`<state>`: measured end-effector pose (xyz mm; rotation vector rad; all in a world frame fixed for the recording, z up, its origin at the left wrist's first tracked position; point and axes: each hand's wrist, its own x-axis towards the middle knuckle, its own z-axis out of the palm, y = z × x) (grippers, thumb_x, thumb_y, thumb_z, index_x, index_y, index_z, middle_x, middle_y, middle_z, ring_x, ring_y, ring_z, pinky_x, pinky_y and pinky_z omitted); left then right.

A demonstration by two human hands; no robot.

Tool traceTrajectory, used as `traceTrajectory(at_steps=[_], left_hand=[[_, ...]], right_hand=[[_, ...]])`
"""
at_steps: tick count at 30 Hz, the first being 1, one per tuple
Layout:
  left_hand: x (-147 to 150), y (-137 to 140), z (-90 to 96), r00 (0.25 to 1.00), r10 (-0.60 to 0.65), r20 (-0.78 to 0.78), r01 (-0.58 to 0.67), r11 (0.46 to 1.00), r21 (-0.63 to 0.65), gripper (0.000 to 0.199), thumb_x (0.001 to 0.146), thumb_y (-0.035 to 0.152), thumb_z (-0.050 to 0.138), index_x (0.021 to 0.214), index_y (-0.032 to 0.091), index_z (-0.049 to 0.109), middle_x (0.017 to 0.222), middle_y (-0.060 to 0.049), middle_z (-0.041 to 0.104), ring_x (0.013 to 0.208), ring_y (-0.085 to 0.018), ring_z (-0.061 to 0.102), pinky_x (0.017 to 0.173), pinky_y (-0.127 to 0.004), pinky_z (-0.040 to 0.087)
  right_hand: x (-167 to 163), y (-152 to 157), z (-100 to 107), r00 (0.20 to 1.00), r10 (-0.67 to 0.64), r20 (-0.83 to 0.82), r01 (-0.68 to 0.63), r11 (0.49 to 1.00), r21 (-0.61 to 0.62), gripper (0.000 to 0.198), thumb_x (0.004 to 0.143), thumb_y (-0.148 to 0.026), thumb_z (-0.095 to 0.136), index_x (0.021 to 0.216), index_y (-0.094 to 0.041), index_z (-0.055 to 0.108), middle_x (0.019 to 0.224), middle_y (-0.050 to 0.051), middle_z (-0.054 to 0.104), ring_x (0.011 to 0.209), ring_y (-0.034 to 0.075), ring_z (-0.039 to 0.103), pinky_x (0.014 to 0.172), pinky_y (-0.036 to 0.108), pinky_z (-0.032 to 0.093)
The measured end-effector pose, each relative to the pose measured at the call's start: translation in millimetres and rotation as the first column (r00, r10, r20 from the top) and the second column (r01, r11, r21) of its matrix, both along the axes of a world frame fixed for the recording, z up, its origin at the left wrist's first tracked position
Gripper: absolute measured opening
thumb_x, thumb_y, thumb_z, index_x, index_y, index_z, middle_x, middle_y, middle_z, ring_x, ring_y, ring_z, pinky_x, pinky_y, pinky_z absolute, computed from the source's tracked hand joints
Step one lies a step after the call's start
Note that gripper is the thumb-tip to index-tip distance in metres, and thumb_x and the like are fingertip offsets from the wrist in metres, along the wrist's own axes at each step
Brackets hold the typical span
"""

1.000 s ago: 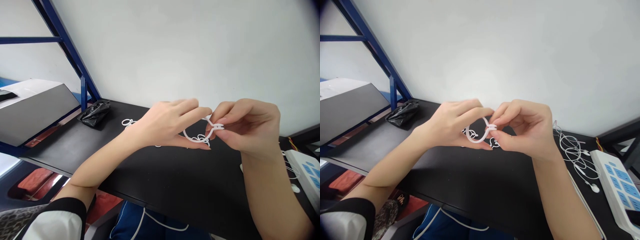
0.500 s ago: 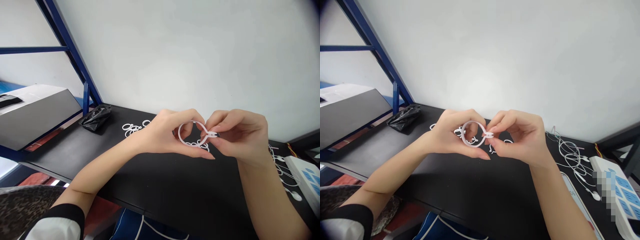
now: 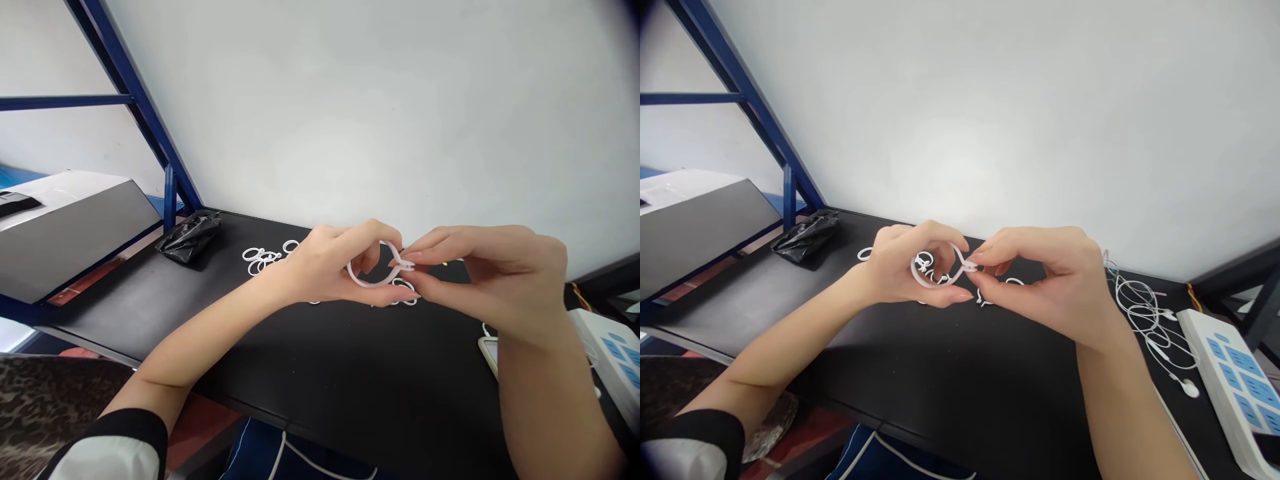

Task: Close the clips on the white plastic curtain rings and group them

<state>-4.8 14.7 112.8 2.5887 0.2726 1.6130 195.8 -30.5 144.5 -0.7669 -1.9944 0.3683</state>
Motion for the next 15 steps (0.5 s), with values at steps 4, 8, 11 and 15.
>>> traceTrajectory(at_steps=[4,8,11,15], left_hand=[[-1.0,-2.3,0.8,0.999,-0.039,-0.018,0.038,0.999,-0.016,0.023,0.085,0.035,0.066,0.091,0.017,0.053,0.053,0.011,0.051,0.043,-0.002,0.047,0.046,-0.011,0.041],[-1.0,-5.9,2.2,0.999,-0.029,-0.017,0.029,1.0,-0.009,0.018,0.085,0.031,0.063,0.089,0.017,0.054,0.053,0.011,0.05,0.043,-0.002,0.043,0.045,-0.012,0.039],[-1.2,-6.9,3.1,1.0,-0.021,-0.02,0.021,1.0,0.006,0.017,0.085,0.031,0.063,0.087,0.016,0.054,0.052,0.011,0.049,0.042,-0.002,0.042,0.043,-0.012,0.038],[-1.9,-8.3,4.3,1.0,0.002,-0.021,-0.002,1.0,0.015,0.016,0.086,0.031,0.061,0.086,0.017,0.054,0.05,0.011,0.048,0.041,-0.002,0.041,0.042,-0.013,0.037]], right_hand=[[3.4,-6.9,2.8,0.997,-0.047,0.057,0.046,0.999,0.027,0.017,0.072,-0.024,0.082,0.081,-0.036,0.076,0.077,-0.003,0.075,0.071,0.023,0.072,0.06,0.039,0.06],[5.1,-12.8,5.9,0.999,-0.022,0.047,0.021,0.999,0.038,0.027,0.071,-0.018,0.082,0.086,-0.039,0.078,0.081,-0.004,0.077,0.071,0.023,0.073,0.06,0.038,0.062],[4.9,-15.6,8.8,0.999,-0.012,0.051,0.011,0.999,0.033,0.032,0.07,-0.015,0.082,0.089,-0.04,0.078,0.083,-0.005,0.077,0.07,0.023,0.074,0.06,0.038,0.063],[2.6,-17.8,12.4,0.997,-0.036,0.071,0.034,0.999,0.034,0.031,0.074,-0.017,0.08,0.09,-0.043,0.078,0.083,-0.006,0.077,0.069,0.023,0.074,0.059,0.038,0.065]])
